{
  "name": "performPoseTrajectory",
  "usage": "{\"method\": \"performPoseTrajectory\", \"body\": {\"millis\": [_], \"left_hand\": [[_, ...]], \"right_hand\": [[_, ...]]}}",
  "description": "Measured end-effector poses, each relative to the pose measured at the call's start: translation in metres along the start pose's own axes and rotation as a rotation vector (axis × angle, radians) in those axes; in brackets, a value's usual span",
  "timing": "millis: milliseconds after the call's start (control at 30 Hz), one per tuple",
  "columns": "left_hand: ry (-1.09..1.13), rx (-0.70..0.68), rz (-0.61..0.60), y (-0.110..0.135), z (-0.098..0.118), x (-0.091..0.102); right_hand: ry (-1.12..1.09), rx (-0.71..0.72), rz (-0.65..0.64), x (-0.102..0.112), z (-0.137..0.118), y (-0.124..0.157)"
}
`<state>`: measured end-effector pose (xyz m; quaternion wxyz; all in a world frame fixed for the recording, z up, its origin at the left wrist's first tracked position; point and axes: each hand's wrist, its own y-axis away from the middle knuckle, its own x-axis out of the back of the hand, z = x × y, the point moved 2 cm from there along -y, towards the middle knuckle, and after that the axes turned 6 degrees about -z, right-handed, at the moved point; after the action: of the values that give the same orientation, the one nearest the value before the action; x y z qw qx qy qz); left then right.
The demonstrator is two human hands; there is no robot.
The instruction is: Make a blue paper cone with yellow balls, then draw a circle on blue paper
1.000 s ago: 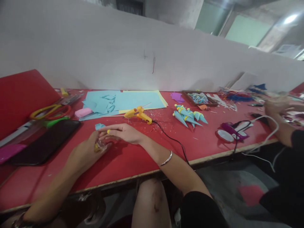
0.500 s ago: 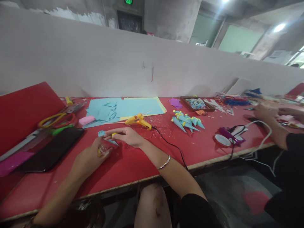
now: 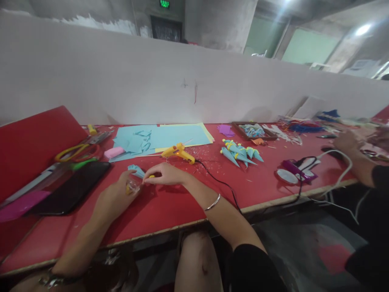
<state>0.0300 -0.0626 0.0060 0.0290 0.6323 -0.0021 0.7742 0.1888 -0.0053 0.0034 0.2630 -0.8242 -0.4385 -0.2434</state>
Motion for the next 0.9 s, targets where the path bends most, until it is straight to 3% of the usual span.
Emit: {"method": "performPoseTrajectory", "body": {"millis": [167, 333, 500, 567, 733, 900], "left_hand": [[-0.025, -0.017, 0.022, 0.001, 0.002, -0.002], [-0.029, -0.021, 0.030, 0.002, 0.003, -0.003], [0.001, -0.029, 0.047, 0.001, -0.001, -0.004], [0.013, -0.047, 0.126, 0.000, -0.003, -0.006], [0.059, -0.137, 0.467, 0.000, -0.009, -0.006], [0.064, -0.167, 0.556, 0.000, -0.015, -0.008]], "right_hand": [[0.275, 0.011, -0.012, -0.006, 0.000, 0.001], [0.688, 0.007, 0.182, -0.003, -0.006, -0.002], [0.929, 0.054, 0.223, -0.001, -0.009, -0.003], [0.993, 0.064, 0.211, -0.003, -0.008, -0.003], [1.000, 0.087, 0.173, -0.009, -0.006, -0.003], [1.046, -0.085, 0.104, -0.009, -0.008, -0.005]]}}
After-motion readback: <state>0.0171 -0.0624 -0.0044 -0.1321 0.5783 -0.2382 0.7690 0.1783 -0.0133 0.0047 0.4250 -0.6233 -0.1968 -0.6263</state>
